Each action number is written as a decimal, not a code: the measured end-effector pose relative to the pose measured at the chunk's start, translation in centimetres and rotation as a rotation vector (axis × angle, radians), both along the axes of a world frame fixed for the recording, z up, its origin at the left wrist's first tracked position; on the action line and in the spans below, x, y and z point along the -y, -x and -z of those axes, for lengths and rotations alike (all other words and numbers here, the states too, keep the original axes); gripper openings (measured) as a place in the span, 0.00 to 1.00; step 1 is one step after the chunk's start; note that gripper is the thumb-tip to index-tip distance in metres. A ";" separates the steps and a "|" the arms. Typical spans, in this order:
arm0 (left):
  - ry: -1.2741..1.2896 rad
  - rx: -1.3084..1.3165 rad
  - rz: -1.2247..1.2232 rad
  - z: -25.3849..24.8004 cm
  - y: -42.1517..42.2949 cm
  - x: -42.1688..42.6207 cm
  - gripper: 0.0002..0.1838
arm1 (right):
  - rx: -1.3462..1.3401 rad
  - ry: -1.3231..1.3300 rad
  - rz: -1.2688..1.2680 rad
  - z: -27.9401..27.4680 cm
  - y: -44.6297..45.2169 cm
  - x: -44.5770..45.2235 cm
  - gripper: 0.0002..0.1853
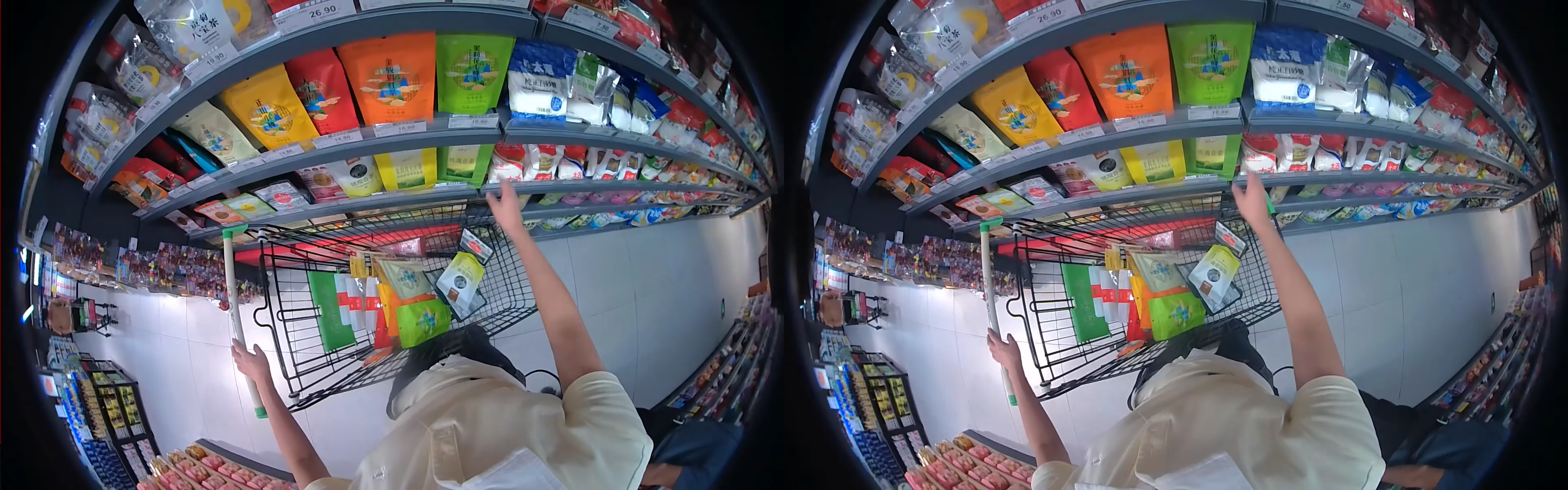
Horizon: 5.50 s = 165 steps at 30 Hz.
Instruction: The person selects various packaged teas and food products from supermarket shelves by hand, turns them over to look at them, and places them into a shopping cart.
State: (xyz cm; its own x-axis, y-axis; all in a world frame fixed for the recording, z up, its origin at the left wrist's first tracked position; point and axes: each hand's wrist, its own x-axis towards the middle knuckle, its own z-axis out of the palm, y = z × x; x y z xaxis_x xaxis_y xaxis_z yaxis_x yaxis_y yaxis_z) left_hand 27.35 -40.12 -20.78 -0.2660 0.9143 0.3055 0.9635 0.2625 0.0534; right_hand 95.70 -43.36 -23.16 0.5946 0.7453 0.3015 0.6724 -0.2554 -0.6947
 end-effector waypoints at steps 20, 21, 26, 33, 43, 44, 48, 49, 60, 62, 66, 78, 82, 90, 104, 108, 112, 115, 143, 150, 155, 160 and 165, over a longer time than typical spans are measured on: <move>0.179 1.044 0.287 4.0 -19.4 12.9 0.13 | -0.034 -0.272 -0.197 -3.8 -4.0 -2.6 0.09; 0.191 1.044 0.290 3.7 -20.3 12.6 0.13 | 0.011 -0.287 -0.245 -4.3 -3.5 -1.8 0.10; 0.243 1.184 0.420 0.7 -25.9 10.4 0.18 | 0.146 -0.238 -0.307 -9.6 -1.0 2.1 0.10; 0.209 1.259 0.921 -7.7 -36.3 6.1 0.31 | -0.570 0.031 -0.589 -20.8 4.2 5.0 0.10; 0.294 1.744 0.533 -9.7 -39.4 7.4 0.20 | -0.498 0.100 -0.633 -17.2 6.2 6.4 0.19; 0.288 1.813 0.447 -10.4 -39.4 7.4 0.20 | -0.645 0.140 -0.678 -16.4 6.9 7.3 0.20; 0.288 1.811 0.350 -12.5 -38.5 7.0 0.19 | -1.065 0.170 -0.712 -14.3 10.3 10.3 0.26; 0.277 1.798 0.362 -12.7 -38.4 7.1 0.19 | -1.128 0.144 -0.687 -14.1 10.8 10.5 0.28; 0.266 1.839 0.409 -12.8 -37.8 7.1 0.19 | -1.195 0.076 -0.666 -15.4 11.4 10.9 0.27; 0.246 1.885 0.394 -12.9 -37.6 7.1 0.20 | -1.194 0.068 -0.665 -15.4 11.4 10.9 0.26; 0.033 1.773 0.523 -13.9 -37.7 7.4 0.23 | -1.157 0.025 -0.628 -15.7 11.7 10.7 0.23; 0.137 1.873 0.572 -13.1 -39.6 9.5 0.26 | 0.154 -0.172 -0.655 -17.4 18.2 11.9 0.23; 0.306 2.280 0.366 -12.1 -36.3 7.7 0.24 | 0.171 -0.202 -0.798 -17.6 17.5 12.7 0.19; 0.410 2.284 0.533 -12.5 -34.2 8.0 0.23 | -1.111 -0.021 -0.666 -17.1 12.5 9.8 0.25; 0.387 2.117 0.579 -13.1 -34.8 7.9 0.21 | -1.146 -0.054 -0.621 -17.1 12.5 10.0 0.20; 0.397 2.117 0.540 -12.9 -34.9 7.8 0.21 | -1.123 -0.029 -0.615 -16.9 12.3 9.9 0.21; 0.410 2.134 0.447 -13.1 -35.1 7.4 0.20 | -1.120 0.009 -0.576 -17.2 12.2 10.0 0.19; 0.549 2.220 0.313 -12.0 -34.7 7.0 0.22 | -1.374 0.027 -0.500 -17.2 11.9 9.7 0.16; 1.075 2.188 -0.152 5.0 -30.2 8.4 0.24 | 0.299 0.152 -0.890 3.0 16.6 15.0 0.14; 0.659 1.980 0.105 7.1 -36.6 2.9 0.24 | 0.145 0.290 -0.604 5.6 15.8 10.2 0.14; 0.689 1.796 0.287 15.8 -37.9 -1.1 0.19 | 0.085 0.642 -0.622 7.2 14.7 8.9 0.15; 0.762 1.503 0.109 23.7 -34.6 -3.1 0.20 | -0.054 0.688 -0.646 9.7 12.4 10.2 0.14; 0.610 1.420 0.180 22.2 -32.9 -1.3 0.22 | -0.125 0.540 -0.305 6.0 5.3 4.8 0.17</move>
State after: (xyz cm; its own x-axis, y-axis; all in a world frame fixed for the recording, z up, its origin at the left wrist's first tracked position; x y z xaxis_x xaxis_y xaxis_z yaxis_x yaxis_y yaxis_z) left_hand 60.24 -38.87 -42.95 0.1188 0.8523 -0.5093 0.2365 0.4739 0.8482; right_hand 90.41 -48.19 -29.21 0.3381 0.9146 -0.2220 0.6926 -0.4015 -0.5993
